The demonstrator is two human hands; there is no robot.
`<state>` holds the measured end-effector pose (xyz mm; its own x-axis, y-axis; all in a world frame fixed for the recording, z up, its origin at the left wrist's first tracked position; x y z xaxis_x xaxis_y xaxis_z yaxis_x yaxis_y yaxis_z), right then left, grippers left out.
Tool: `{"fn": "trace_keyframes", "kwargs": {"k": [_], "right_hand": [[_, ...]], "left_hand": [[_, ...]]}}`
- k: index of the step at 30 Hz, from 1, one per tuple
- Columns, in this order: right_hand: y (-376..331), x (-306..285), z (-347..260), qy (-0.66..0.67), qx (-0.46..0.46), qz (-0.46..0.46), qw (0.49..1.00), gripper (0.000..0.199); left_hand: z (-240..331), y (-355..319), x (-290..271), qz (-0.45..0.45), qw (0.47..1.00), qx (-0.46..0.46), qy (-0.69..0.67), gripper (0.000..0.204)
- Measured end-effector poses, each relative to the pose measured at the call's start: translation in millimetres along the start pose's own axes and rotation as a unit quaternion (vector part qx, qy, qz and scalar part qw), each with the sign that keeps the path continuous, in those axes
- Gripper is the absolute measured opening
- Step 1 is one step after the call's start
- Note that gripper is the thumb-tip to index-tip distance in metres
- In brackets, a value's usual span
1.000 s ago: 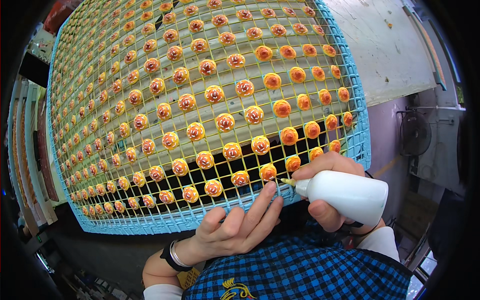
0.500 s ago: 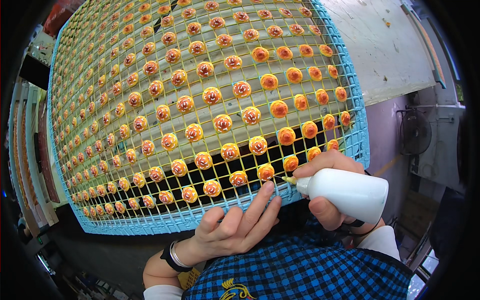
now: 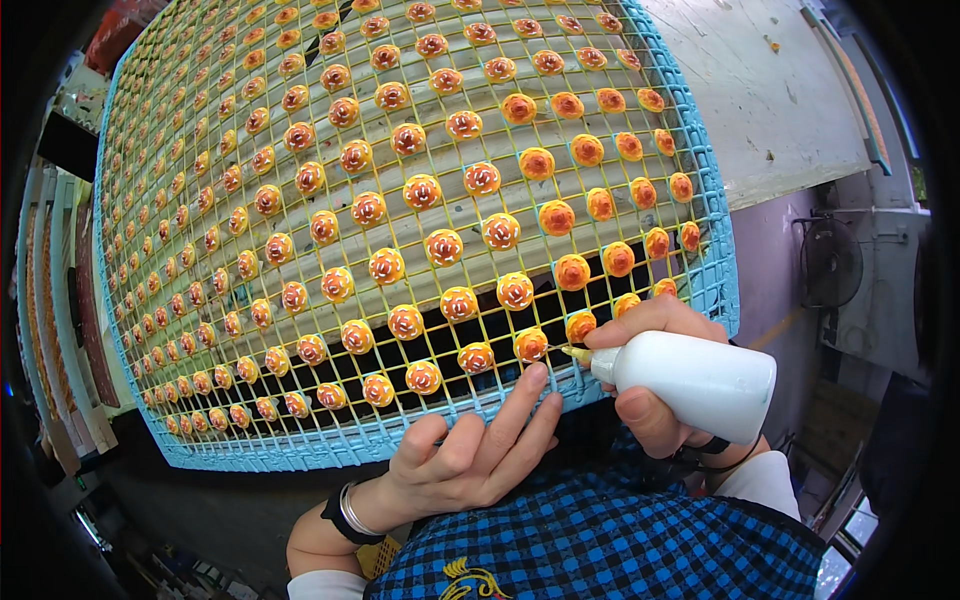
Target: Apply glue to small decorative items arranged on a grid.
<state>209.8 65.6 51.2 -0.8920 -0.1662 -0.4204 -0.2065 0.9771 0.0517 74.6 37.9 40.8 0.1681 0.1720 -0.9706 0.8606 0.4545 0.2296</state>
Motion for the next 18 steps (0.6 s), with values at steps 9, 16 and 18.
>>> {"fn": "trace_keyframes", "kwargs": {"k": [9, 16, 18], "right_hand": [[-2.2, 0.8, 5.7, 0.034, 0.031, 0.017, 0.999, 0.031], [1.3, 1.1, 1.3, -0.002, 0.012, 0.015, 1.000, 0.032], [0.4, 0.9, 2.6, 0.009, 0.023, 0.021, 0.999, 0.033]], "left_hand": [[-0.5, -0.2, 0.2, -0.003, 1.000, 0.001, 0.001, 0.029], [-0.6, -0.5, 1.2, -0.005, 1.000, -0.004, 0.000, 0.029], [-0.6, -0.4, 0.9, -0.006, 1.000, -0.005, -0.001, 0.029]]}}
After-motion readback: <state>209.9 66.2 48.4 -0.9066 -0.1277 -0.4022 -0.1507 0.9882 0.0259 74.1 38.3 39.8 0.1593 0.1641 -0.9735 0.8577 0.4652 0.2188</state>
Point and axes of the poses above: each hand's wrist, its own y-axis towards the middle knuckle, its own x-axis out of the palm, z = x × y, the point moved 9 cm from there along y, towards the middle knuckle, and after that the axes turned 14 degrees about -z, right-handed, at the moved point
